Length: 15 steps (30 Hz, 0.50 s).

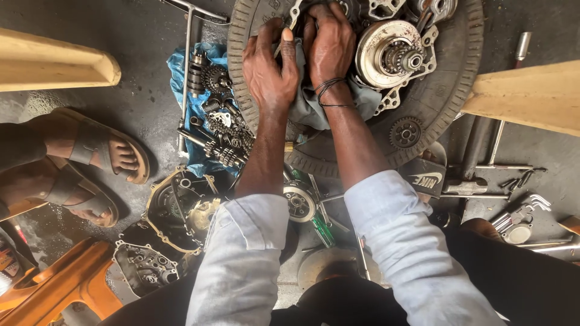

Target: Disassembling, inspecting, and cleaning motorcycle engine components, primarily gears and shafts.

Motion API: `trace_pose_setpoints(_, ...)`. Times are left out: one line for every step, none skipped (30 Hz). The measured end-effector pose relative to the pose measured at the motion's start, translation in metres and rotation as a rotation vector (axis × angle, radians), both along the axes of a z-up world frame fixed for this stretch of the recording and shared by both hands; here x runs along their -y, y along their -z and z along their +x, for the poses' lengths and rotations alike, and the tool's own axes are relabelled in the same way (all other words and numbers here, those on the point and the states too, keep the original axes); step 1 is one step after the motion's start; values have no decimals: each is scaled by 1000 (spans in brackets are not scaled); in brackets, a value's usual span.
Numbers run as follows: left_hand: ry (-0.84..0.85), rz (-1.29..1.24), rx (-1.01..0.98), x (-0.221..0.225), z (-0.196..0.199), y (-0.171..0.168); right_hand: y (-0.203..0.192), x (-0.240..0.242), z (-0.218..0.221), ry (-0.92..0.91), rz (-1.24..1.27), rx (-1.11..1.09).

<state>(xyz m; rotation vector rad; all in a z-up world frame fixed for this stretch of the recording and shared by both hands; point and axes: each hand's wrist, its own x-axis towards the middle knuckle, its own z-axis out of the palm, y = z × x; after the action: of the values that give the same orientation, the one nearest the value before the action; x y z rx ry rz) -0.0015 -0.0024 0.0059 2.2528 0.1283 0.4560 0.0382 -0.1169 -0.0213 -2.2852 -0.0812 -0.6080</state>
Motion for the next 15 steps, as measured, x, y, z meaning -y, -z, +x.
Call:
trace_pose_setpoints(3,0,1,0,-1,0,5,0,-1,3,0,1)
trace_pose_setpoints(2,0,3,0,-2,-1,9,0,-2,14,25,-3)
trace_pose_setpoints(3,1,10,0,0,-2,13,0,-1,27,50,-2)
trace_pose_setpoints(8,3,16,1,4,-2,-7,4,-10,31,51,4)
trace_pose_setpoints(7,-2,13,0,4,-1,-26,6,-22,-26,167,-34)
trace_pose_setpoints(6,-6,9,-1,3,0,-44,9,-35,-83,283,-72)
trace_pose_setpoints(4,-3,5,-2,2,4,-55,23,-53,-84,287,-77)
trace_pose_setpoints(9,-27,-1,-4,2,8,-66,38,-70,-277,285,-252)
trace_pose_setpoints(17,-54,-1,-3,4,11,-78,54,-86,-469,276,-416)
trace_pose_setpoints(20,-53,2,-5,4,9,-89,61,-86,-467,276,-414)
trace_pose_setpoints(22,-51,2,-4,5,8,-99,70,-87,-713,251,-569)
trace_pose_setpoints(25,-48,2,-4,5,7,-111,78,-88,-960,222,-722)
trace_pose_setpoints(27,-48,7,-2,4,5,-111,79,-89,-959,220,-716)
trace_pose_setpoints(22,-22,0,-1,4,3,-113,79,-90,-1128,208,-828)
trace_pose_setpoints(15,7,-7,-1,4,1,-113,77,-89,-1301,195,-937)
